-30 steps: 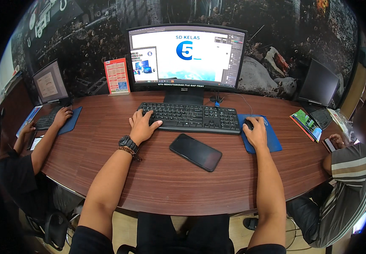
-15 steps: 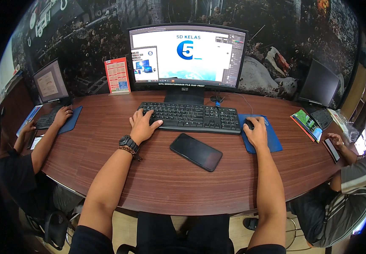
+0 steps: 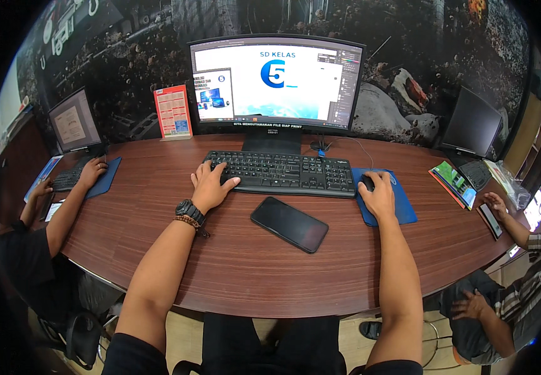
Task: The recorder is using graphic design software on a computer to edit and arrange visual elements.
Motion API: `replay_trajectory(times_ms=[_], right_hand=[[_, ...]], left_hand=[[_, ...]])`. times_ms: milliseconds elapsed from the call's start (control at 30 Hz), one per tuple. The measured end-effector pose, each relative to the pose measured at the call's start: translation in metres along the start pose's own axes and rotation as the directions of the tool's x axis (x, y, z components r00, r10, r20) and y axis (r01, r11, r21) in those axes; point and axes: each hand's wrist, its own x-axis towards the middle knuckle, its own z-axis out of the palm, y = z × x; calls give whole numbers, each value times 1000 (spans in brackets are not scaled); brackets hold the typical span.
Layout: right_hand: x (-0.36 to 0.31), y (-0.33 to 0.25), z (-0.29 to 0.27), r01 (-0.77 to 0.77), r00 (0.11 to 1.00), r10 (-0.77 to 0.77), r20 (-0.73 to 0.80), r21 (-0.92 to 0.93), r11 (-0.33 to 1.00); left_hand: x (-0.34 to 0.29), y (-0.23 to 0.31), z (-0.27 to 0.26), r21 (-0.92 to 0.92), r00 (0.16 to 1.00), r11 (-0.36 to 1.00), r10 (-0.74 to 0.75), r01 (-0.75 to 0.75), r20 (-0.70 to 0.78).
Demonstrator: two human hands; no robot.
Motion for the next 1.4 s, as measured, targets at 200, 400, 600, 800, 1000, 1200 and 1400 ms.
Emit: replay_trajectory(times_ms=[200,400,600,800,1000,1200,1400], right_hand=[[-2,-23,-5,-86,995,92,41,-115,990],[3,-9,-2,-97,995,98,28,-31,995],[3,-3,4,37,999,-37,-1,53,998],[1,0,6,63,998,-62,-20,51,997],[0,-3,3,41,999,-40,-37,30,999],[2,-2,2,37,999,-36,-35,25,999],[1,-2,3,39,998,-39,-47,8,999]], left_hand=[[1,-1,-1,0,1000,1000,-16,16,9],[1,4,-4,-14,1000,1000,6,-6,1],[5,16,-1,31,1000,999,-13,12,25],[15,42,-7,110,953,982,-179,156,244],[9,32,-7,131,977,982,-153,134,147],[4,9,-15,38,973,973,-228,227,36],[5,11,-17,55,965,966,-254,251,56]])
